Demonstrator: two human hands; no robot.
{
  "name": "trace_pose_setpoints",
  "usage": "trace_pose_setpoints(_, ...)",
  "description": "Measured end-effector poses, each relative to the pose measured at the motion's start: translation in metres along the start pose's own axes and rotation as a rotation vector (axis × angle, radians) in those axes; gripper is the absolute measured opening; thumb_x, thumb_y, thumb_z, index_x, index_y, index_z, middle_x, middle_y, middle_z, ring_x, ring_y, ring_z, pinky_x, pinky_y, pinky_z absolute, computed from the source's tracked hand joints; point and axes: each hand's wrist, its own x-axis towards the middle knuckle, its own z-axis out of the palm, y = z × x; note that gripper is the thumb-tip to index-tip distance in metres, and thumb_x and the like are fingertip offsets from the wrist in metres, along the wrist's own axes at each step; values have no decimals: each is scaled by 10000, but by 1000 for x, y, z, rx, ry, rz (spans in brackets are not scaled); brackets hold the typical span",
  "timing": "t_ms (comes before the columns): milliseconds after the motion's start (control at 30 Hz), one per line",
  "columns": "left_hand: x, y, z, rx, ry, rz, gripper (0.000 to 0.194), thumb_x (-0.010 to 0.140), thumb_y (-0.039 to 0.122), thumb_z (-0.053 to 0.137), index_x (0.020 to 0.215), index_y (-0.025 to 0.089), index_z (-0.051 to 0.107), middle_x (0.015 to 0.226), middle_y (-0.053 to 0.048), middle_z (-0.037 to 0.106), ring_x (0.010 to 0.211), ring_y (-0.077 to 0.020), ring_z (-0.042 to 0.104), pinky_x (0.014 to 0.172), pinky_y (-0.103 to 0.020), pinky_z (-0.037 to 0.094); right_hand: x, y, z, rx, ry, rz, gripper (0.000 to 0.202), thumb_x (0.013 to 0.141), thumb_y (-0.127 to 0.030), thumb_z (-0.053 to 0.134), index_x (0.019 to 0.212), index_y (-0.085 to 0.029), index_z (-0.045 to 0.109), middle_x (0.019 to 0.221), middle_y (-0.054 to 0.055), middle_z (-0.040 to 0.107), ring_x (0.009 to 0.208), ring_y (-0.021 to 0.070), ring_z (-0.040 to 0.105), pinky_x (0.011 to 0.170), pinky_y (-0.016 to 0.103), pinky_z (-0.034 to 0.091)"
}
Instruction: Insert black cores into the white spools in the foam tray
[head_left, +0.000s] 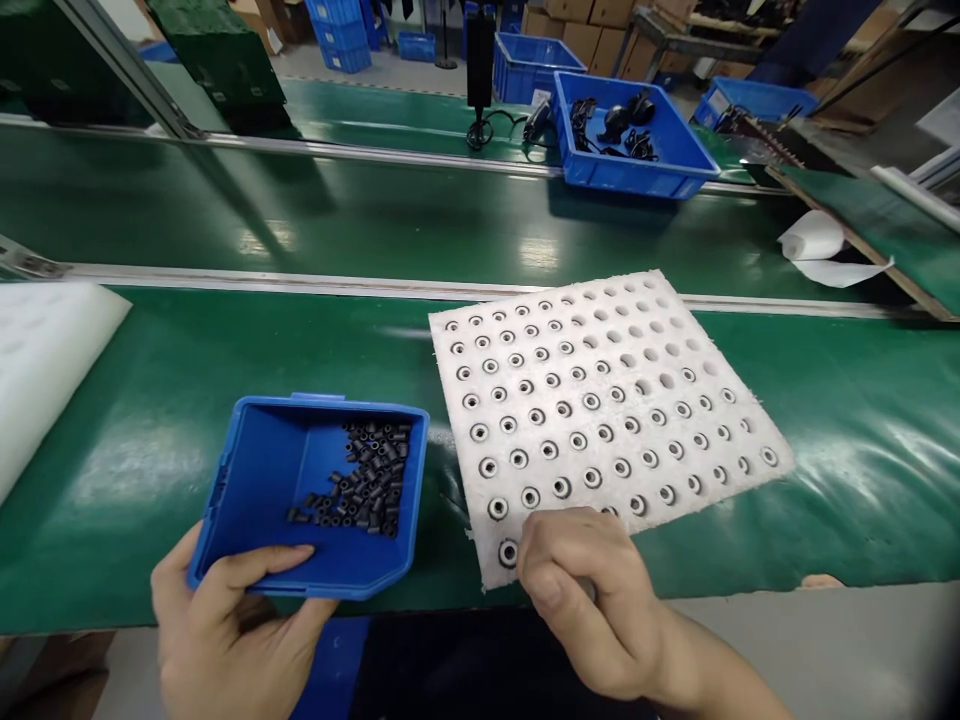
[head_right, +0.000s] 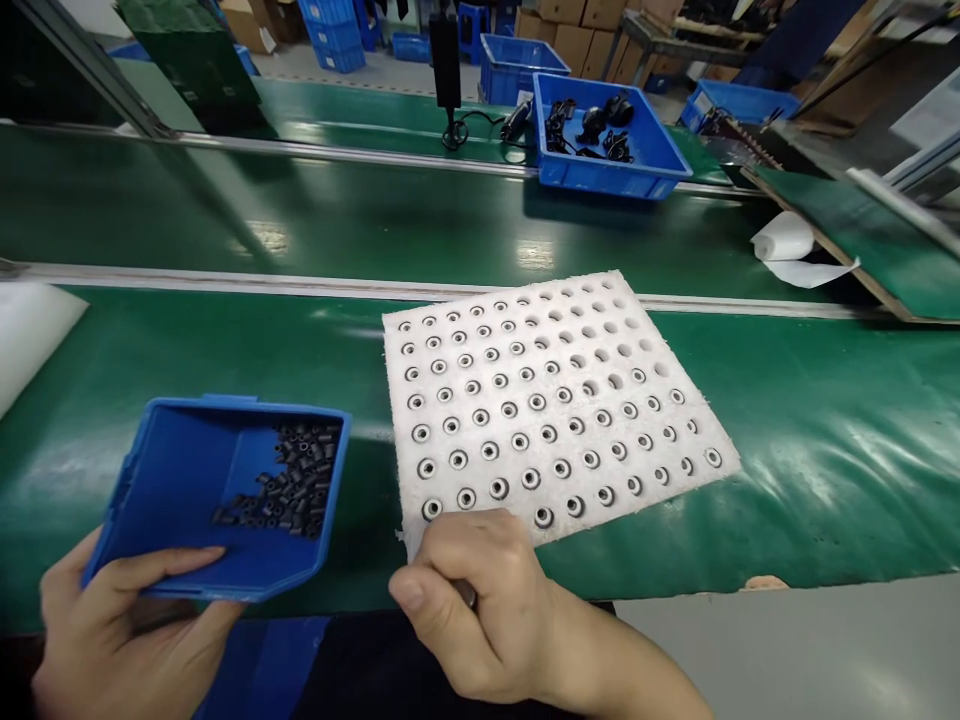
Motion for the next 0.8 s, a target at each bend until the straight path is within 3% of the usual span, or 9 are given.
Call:
trace_pose_setpoints(67,2,3,0,1,-5,-24,217,840,404,860,850,254,704,1472,-21,605,815,-145,628,639,-333,544,0,5,4,-25,3,-16,300,1033,-236,533,745,-220,449,607,-47,415,516,90,427,476,253,325)
trace_pose_setpoints(200,1,4,3,-44,-30,-50,266,830,489,853,856,269,705,1426,-23,615,1101,-244,696,667,-332,618,-5,12,11,-26,52,-89,245,1020,-214,521,780,-220,474,615,-43,443,519,97,440,488,257,347)
trace_pose_setpoints(300,0,8,4,-70,-66,-63,227,840,428,858,879,259,711,1482,-21,575,852,-151,725,600,-295,621,-8,16,14,-13,106,-104,244,1011,-197,511,771,-219,472,609,-42,436,504,93,420,477,253,343)
trace_pose_setpoints(400,0,13,3,-110,-91,-35,234,824,382,879,887,242,702,1513,-26,544,573,-39,623,529,-271,588,-10,19,17,-29,120,-123,237,996,-183,519,767,-219,475,611,-39,435,508,100,428,478,260,352)
trace_pose_setpoints(533,-3,11,2,-140,-78,-6,251,839,428,860,894,236,709,1513,-25,537,505,-9,579,566,-266,609,-14,22,21,-54,127,-160,242,1002,-191,520,764,-220,491,601,-42,428,501,102,424,465,262,344)
trace_pose_setpoints(600,-6,8,2,-134,-60,10,253,838,441,854,894,240,712,1502,-27,542,572,-39,620,643,-286,634,-17,21,22,-61,168,-173,249,1021,-194,494,773,-217,506,611,-33,448,520,108,431,475,268,353)
trace_pose_setpoints(700,-10,3,3,-103,-73,8,228,841,423,844,899,246,713,1483,-52,540,876,-173,733,771,-355,651,-20,15,18,-55,197,-188,266,1038,-180,458,779,-210,512,624,-21,459,546,118,451,493,279,372)
trace_pose_setpoints(800,-12,3,3,-82,-86,4,220,830,401,844,892,240,708,1435,-88,539,1128,-302,714,862,-446,648,-22,2,10,-56,129,-113,268,1038,-143,452,785,-204,516,635,-16,463,568,120,469,512,283,392)
